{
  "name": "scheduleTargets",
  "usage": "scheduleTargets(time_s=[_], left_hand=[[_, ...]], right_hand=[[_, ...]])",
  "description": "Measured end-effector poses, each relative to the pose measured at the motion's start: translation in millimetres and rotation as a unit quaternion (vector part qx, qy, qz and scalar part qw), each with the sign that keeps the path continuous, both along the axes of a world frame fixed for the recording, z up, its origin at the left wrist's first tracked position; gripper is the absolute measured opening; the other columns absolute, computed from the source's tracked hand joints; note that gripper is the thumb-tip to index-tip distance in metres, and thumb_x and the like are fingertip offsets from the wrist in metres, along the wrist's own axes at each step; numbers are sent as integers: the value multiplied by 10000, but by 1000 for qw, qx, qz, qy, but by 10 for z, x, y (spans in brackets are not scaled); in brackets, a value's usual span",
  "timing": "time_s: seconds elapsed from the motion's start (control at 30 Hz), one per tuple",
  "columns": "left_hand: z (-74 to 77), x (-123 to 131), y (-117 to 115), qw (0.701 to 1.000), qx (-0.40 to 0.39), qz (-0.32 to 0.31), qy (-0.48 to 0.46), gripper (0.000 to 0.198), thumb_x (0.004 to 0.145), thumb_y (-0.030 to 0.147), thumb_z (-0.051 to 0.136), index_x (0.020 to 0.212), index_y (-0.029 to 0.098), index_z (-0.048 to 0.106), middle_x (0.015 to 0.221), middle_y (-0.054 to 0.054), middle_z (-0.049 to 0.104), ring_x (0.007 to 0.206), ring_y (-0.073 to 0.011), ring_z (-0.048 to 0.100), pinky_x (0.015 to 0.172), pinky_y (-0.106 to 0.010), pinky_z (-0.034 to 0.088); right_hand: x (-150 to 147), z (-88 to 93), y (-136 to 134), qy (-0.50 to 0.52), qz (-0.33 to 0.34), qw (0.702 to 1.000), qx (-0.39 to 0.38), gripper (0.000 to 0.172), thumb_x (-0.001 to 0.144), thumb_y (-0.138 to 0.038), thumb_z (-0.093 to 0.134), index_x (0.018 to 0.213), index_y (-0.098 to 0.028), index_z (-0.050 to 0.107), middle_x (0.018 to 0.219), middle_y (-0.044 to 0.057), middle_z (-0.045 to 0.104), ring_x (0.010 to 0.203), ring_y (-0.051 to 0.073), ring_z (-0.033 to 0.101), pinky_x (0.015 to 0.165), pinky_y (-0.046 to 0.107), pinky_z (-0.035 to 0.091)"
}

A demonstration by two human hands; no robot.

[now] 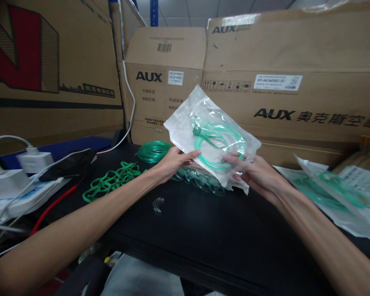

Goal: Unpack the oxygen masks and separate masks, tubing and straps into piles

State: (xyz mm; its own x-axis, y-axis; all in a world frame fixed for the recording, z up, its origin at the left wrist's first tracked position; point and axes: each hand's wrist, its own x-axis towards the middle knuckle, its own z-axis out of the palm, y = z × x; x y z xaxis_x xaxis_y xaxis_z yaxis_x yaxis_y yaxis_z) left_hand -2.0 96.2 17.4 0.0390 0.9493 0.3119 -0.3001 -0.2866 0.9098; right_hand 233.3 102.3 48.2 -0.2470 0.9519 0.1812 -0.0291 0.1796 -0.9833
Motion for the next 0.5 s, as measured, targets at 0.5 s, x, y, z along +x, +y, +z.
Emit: scheduleTargets(time_s=[0.5], left_hand=[[49, -82, 103, 984, -58, 105, -133, 162, 1022, 202, 529, 921, 114, 621, 1002, -128, 694, 987, -192, 739, 1065, -344, 562]], right_hand=[[333, 244, 125, -27, -99, 994, 48, 197, 637, -272, 872, 725, -161, 735, 649, 11, 545, 549, 110, 463, 454, 257, 436]])
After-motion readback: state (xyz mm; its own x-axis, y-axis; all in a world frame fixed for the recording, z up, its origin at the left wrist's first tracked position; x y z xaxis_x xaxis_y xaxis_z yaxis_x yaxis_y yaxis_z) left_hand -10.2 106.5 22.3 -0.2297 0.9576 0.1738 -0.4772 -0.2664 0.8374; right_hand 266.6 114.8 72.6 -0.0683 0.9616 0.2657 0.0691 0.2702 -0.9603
